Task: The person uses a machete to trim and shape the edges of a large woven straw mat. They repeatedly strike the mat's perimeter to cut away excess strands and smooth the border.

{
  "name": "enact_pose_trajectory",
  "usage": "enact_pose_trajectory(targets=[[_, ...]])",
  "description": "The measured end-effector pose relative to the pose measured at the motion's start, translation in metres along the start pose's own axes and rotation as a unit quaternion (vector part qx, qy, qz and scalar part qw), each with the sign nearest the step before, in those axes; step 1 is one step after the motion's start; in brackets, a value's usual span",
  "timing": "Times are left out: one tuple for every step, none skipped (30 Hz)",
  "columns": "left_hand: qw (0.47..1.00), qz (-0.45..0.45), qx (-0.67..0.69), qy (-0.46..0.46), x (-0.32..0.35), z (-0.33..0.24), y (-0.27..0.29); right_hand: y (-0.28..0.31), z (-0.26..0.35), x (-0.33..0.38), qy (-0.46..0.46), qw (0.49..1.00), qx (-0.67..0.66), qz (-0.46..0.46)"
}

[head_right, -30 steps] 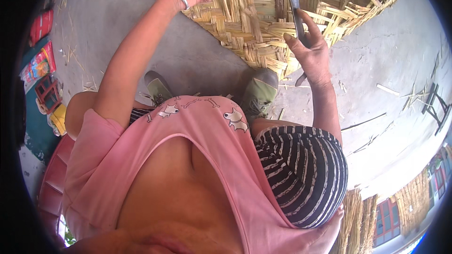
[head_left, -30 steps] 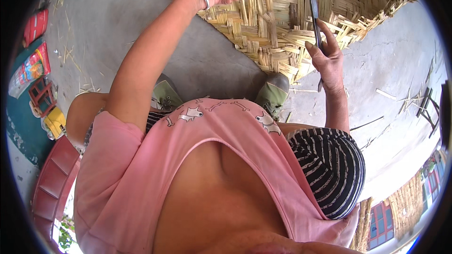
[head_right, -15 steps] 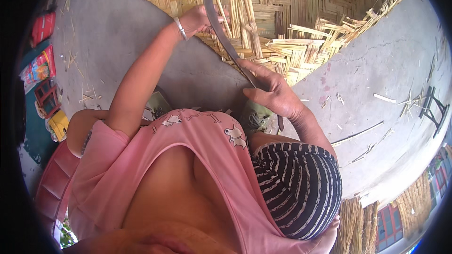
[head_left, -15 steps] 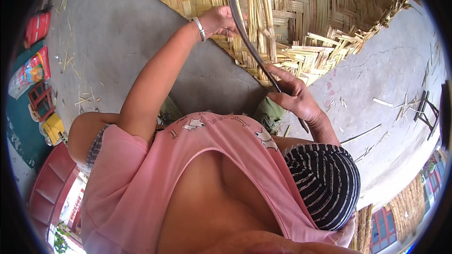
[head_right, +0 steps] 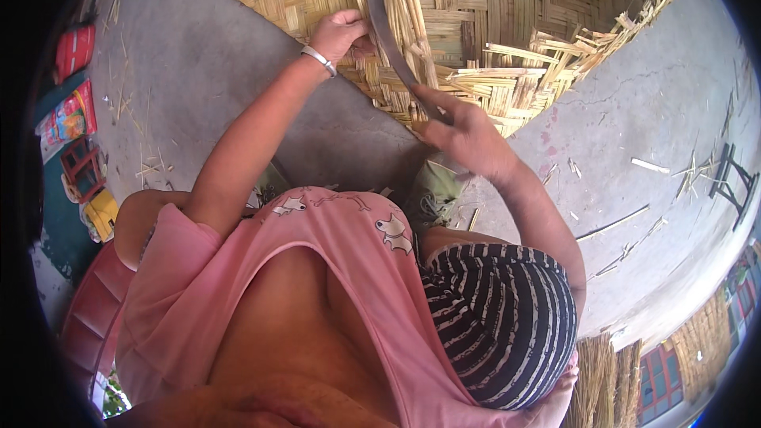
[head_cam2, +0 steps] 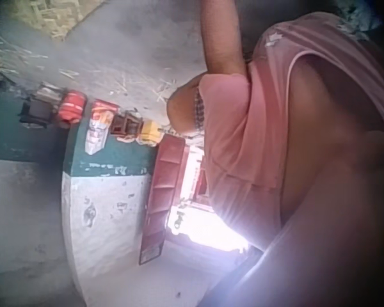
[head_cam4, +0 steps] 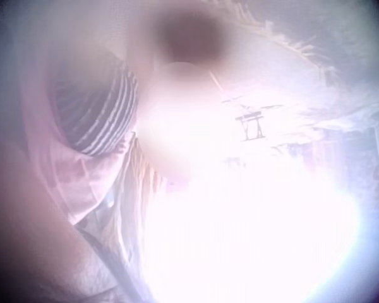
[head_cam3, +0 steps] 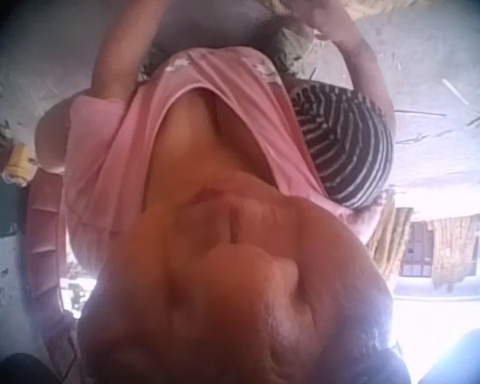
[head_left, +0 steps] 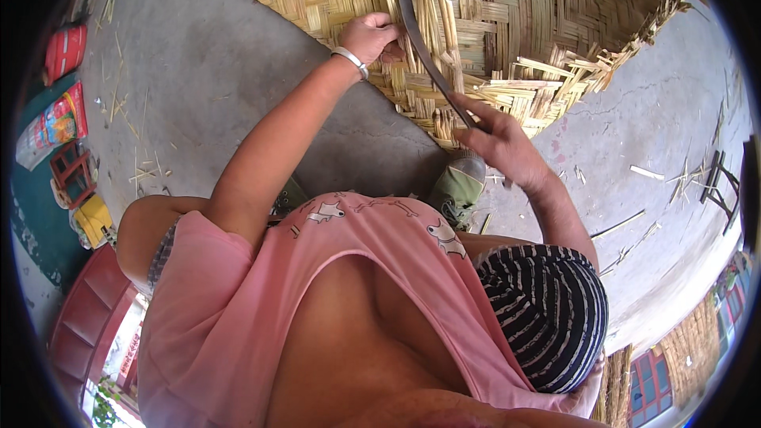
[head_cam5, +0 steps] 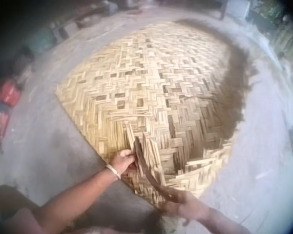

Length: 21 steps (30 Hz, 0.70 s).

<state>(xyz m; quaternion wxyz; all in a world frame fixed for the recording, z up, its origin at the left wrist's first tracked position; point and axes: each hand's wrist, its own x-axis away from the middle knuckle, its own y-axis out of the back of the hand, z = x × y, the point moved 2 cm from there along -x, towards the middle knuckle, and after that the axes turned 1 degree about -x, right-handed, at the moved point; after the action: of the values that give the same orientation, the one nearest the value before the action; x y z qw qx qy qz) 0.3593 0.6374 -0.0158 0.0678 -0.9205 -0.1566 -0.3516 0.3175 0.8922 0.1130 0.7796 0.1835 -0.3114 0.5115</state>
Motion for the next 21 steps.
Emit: enact_pose_trajectory(targets=[[0.997, -0.069, 0.009, -0.025, -0.001, 0.008, -0.002, 0.004, -0.003, -0.010, 0.021, 0.999, 0.032, -0.013], [0.996, -0.083, 0.016, -0.028, -0.002, 0.009, -0.006, 0.008, -0.007, -0.020, 0.043, 0.997, 0.064, -0.027], [0.995, -0.095, 0.023, -0.031, -0.001, 0.011, -0.010, 0.011, -0.006, -0.027, 0.071, 0.988, 0.125, -0.054], [0.993, -0.107, 0.030, -0.034, -0.001, 0.012, -0.013, 0.015, -0.004, -0.027, 0.054, 0.985, 0.154, -0.052], [0.992, -0.115, 0.034, -0.034, 0.003, 0.010, -0.015, 0.018, 0.006, -0.027, 0.036, 0.982, 0.182, -0.047], [0.993, -0.107, 0.044, -0.035, 0.005, 0.008, -0.015, 0.020, 0.016, -0.026, 0.017, 0.977, 0.209, -0.040], [0.993, -0.097, 0.053, -0.035, 0.007, 0.007, -0.014, 0.020, 0.022, -0.026, -0.004, 0.969, 0.244, -0.043], [0.994, -0.087, 0.063, -0.036, 0.009, 0.006, -0.012, 0.021, 0.025, -0.025, 0.000, 0.964, 0.262, -0.044], [0.993, -0.074, 0.083, -0.033, 0.007, 0.007, -0.010, 0.022, 0.027, -0.025, 0.003, 0.959, 0.281, -0.045], [0.992, -0.060, 0.103, -0.029, 0.003, 0.008, -0.006, 0.023, 0.027, -0.025, 0.006, 0.953, 0.298, -0.045], [0.991, -0.045, 0.123, -0.026, 0.001, 0.006, -0.006, 0.022, 0.027, -0.025, 0.012, 0.952, 0.302, -0.048], [0.989, -0.041, 0.140, -0.024, 0.000, 0.004, -0.005, 0.022, 0.026, -0.026, 0.018, 0.951, 0.305, -0.049], [0.986, -0.039, 0.158, -0.022, -0.002, 0.002, -0.003, 0.021, 0.026, -0.027, 0.024, 0.949, 0.309, -0.050], [0.984, -0.034, 0.176, -0.021, -0.002, -0.003, -0.004, 0.017, 0.027, -0.028, 0.014, 0.941, 0.333, -0.064], [0.977, -0.025, 0.211, -0.017, -0.004, -0.005, -0.004, 0.009, 0.030, -0.031, 0.005, 0.931, 0.356, -0.077], [0.977, -0.030, 0.213, -0.009, -0.004, -0.005, -0.004, 0.003, 0.030, -0.034, -0.004, 0.921, 0.380, -0.090], [0.976, -0.033, 0.215, -0.003, -0.004, -0.010, -0.006, -0.001, 0.018, -0.039, 0.011, 0.917, 0.380, -0.119], [0.975, -0.041, 0.216, 0.004, -0.004, -0.008, -0.005, -0.009, 0.015, -0.044, -0.004, 0.906, 0.403, -0.130], [0.977, -0.046, 0.206, 0.005, -0.003, -0.009, -0.005, -0.015, 0.012, -0.048, -0.011, 0.903, 0.407, -0.136], [0.979, -0.050, 0.195, 0.008, -0.002, -0.011, -0.005, -0.019, 0.008, -0.051, -0.019, 0.901, 0.410, -0.142], [0.981, -0.055, 0.184, 0.011, -0.001, -0.013, -0.006, -0.022, 0.004, -0.055, -0.013, 0.897, 0.416, -0.151]])
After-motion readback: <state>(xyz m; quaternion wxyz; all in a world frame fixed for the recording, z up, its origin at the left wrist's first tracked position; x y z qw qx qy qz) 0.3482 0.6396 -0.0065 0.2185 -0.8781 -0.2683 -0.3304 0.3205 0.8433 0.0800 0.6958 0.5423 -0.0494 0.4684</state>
